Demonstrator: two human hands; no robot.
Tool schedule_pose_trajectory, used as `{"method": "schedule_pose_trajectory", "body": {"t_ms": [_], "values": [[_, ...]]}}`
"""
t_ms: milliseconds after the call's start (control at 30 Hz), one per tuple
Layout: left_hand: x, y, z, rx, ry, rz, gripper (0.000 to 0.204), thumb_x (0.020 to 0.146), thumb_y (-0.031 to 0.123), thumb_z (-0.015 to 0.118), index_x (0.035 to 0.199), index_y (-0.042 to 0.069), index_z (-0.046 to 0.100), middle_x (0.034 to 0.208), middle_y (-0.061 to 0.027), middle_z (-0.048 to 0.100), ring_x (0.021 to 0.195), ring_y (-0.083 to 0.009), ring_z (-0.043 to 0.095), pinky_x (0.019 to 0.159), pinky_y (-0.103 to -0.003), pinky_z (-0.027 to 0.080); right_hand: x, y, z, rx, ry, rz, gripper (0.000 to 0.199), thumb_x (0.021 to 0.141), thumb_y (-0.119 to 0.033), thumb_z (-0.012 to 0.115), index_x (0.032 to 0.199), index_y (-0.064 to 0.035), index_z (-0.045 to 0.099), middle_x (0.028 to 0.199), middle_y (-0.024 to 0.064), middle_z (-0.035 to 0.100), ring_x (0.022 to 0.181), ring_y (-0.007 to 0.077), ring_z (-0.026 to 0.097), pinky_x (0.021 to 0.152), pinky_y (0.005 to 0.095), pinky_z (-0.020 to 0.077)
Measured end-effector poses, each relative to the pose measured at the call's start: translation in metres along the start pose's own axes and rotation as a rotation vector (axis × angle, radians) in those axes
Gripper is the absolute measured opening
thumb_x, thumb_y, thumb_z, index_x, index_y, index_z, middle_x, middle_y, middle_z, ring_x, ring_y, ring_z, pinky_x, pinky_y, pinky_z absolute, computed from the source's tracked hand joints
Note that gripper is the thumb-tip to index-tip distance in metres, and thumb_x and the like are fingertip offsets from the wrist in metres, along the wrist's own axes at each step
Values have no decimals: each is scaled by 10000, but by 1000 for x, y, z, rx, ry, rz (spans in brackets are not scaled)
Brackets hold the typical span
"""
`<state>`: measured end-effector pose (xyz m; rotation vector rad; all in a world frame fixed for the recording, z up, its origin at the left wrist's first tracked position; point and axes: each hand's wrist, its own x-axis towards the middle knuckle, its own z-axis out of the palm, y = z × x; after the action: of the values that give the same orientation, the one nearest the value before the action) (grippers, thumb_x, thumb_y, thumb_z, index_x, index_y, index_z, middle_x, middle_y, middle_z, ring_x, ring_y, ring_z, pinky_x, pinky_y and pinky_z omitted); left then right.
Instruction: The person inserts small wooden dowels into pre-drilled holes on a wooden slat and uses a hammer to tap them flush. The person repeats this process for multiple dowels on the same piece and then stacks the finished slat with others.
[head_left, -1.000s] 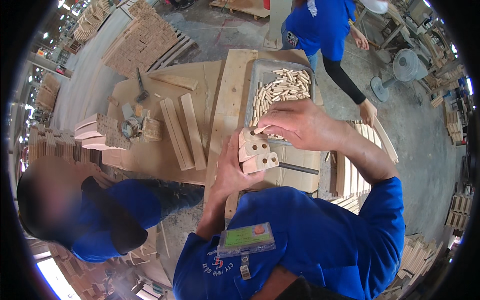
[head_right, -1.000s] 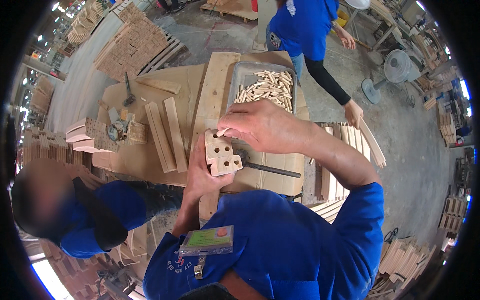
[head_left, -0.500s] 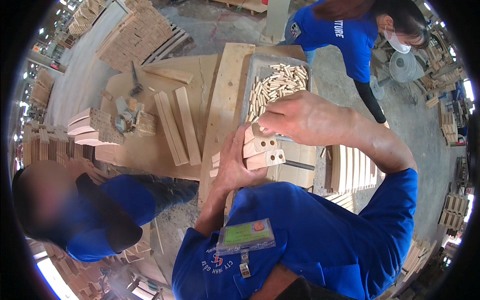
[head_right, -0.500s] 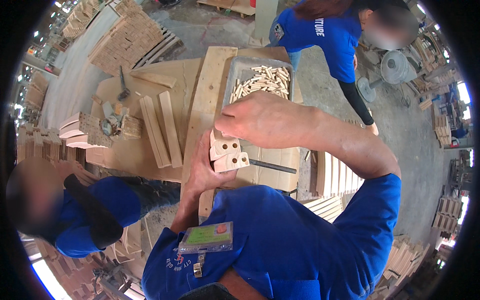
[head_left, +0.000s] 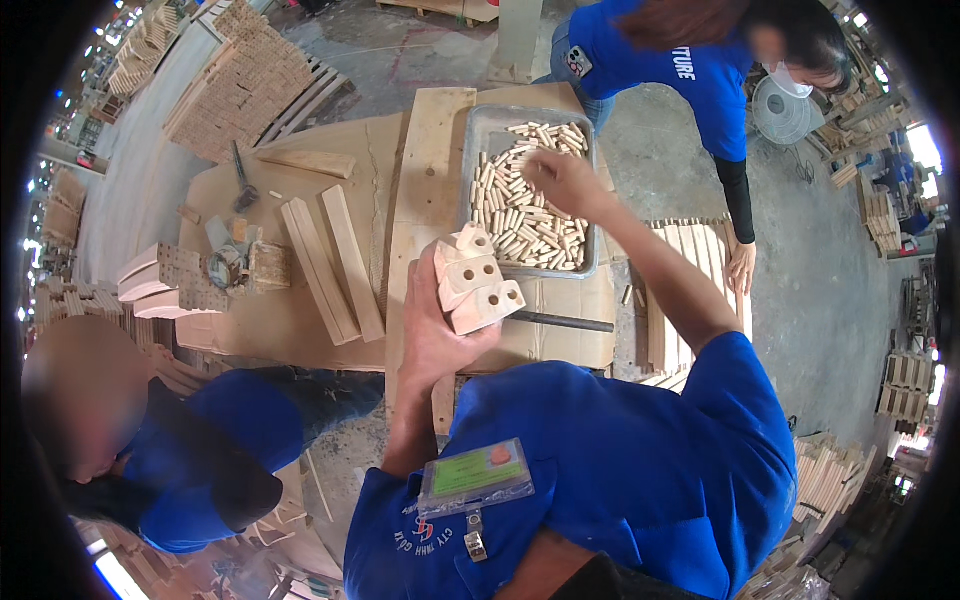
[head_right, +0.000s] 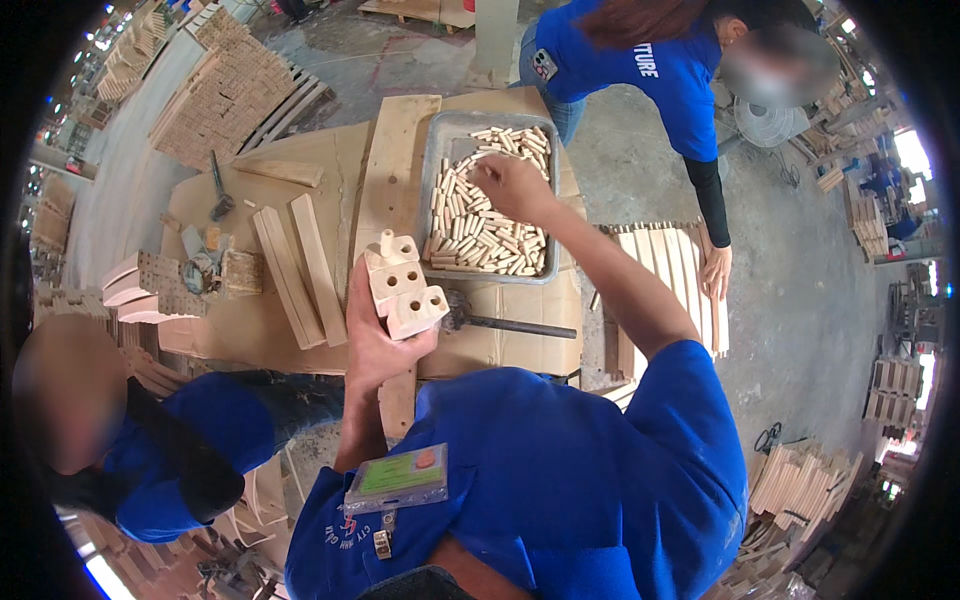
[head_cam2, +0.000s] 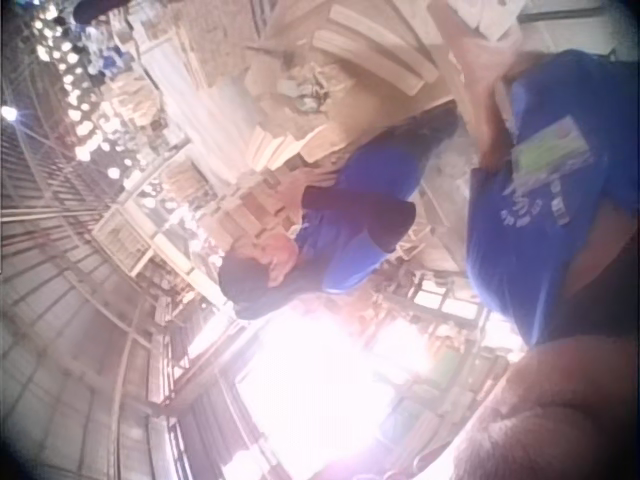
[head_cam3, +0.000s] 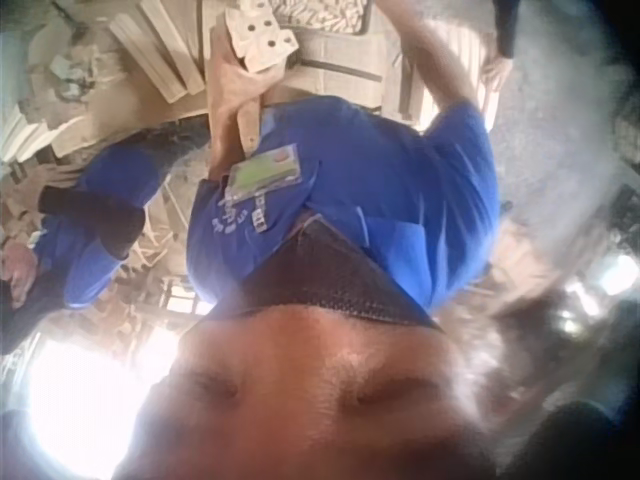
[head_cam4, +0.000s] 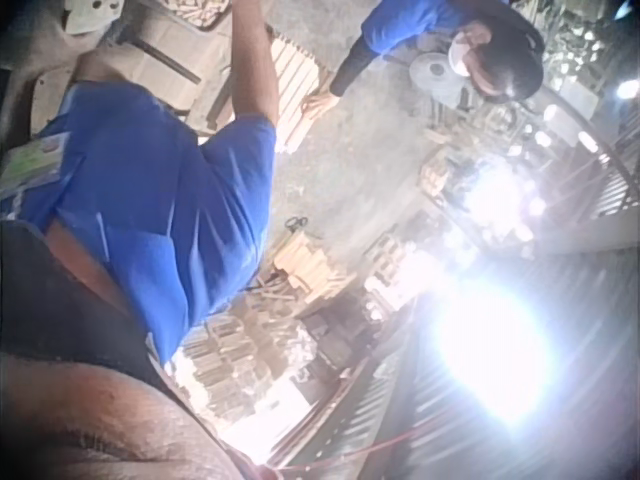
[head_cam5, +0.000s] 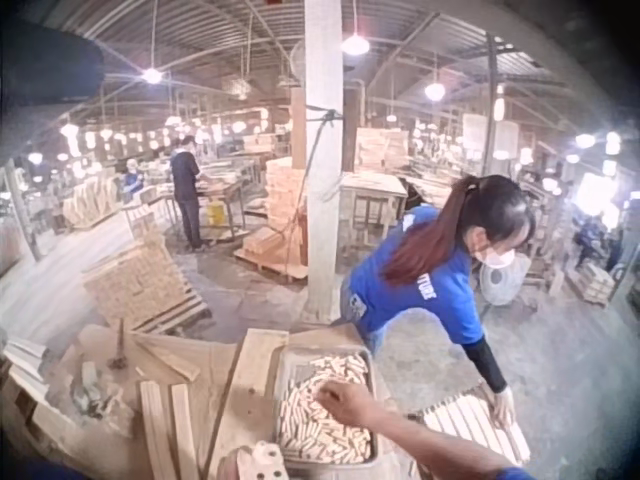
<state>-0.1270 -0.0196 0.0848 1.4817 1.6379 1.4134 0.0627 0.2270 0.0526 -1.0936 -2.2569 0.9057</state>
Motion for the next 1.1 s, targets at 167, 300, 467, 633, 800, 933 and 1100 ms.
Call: {"method": "schedule_pose_trajectory", "body": {"t_ms": [167, 300, 467, 633, 800, 933, 1100], "values": [[-2, 3, -11, -17, -32, -69, 1018, 652, 87, 875, 1534, 24, 370, 1270, -156, 558, 1136, -282, 630, 963, -406, 547, -27, 79, 84, -445, -172, 173, 361, 943, -261, 687, 1291, -164, 677, 1205, 207, 667, 997, 413, 707, 896, 503, 577], [-4, 2, -15, 10, -51, -80, 980, 678, 17, 853, 1521, 14, 354, 1211, -87, 589, 1075, -158, 648, 909, -327, 584, -25, 71, 94, -477, -211, 210, 361, 887, -246, 764, 1222, -144, 675, 1221, 185, 623, 1100, 392, 693, 894, 486, 589], [3, 5, -12, -84, -55, -66, 1002, 653, 37, 848, 1526, 9, 358, 1236, -101, 579, 1101, -180, 644, 939, -344, 573, -30, 83, 81, -431, -16, -49, 227, 966, -216, 656, 1147, -79, 651, 1058, 172, 674, 939, 408, 710, 828, 499, 572], [-2, 3, -12, 85, -15, 1, 1038, 639, 83, 863, 1541, -5, 356, 1306, -140, 561, 1147, -225, 641, 977, -364, 558, -33, 63, 58, -296, -140, 53, 237, 994, -265, 654, 1066, -39, 657, 971, 205, 725, 957, 399, 698, 821, 503, 546], [-8, 1, -7, -34, 1, -71, 1061, 638, 111, 871, 1555, 19, 346, 1283, -167, 548, 1142, -304, 629, 986, -422, 541, -46, 73, 78, -320, -275, 114, 232, 980, -301, 684, 1023, -75, 714, 1052, 180, 721, 970, 388, 698, 856, 481, 550], [-4, -1, -7, -114, -44, -59, 1044, 646, 95, 869, 1548, 15, 350, 1299, -143, 560, 1148, -247, 638, 970, -388, 553, -57, 85, 103, -443, -124, 85, 301, 971, -407, 679, 1056, -128, 754, 1161, 160, 709, 1012, 348, 700, 881, 467, 571], [-21, -23, -2, -58, 26, -56, 1052, 661, 110, 871, 1570, -7, 353, 1420, -178, 573, 1248, -278, 621, 1060, -421, 510, -59, 69, 97, -536, -309, -161, 381, 875, -277, 694, 1231, -159, 757, 1189, 177, 731, 1132, 379, 681, 991, 472, 551]]}}
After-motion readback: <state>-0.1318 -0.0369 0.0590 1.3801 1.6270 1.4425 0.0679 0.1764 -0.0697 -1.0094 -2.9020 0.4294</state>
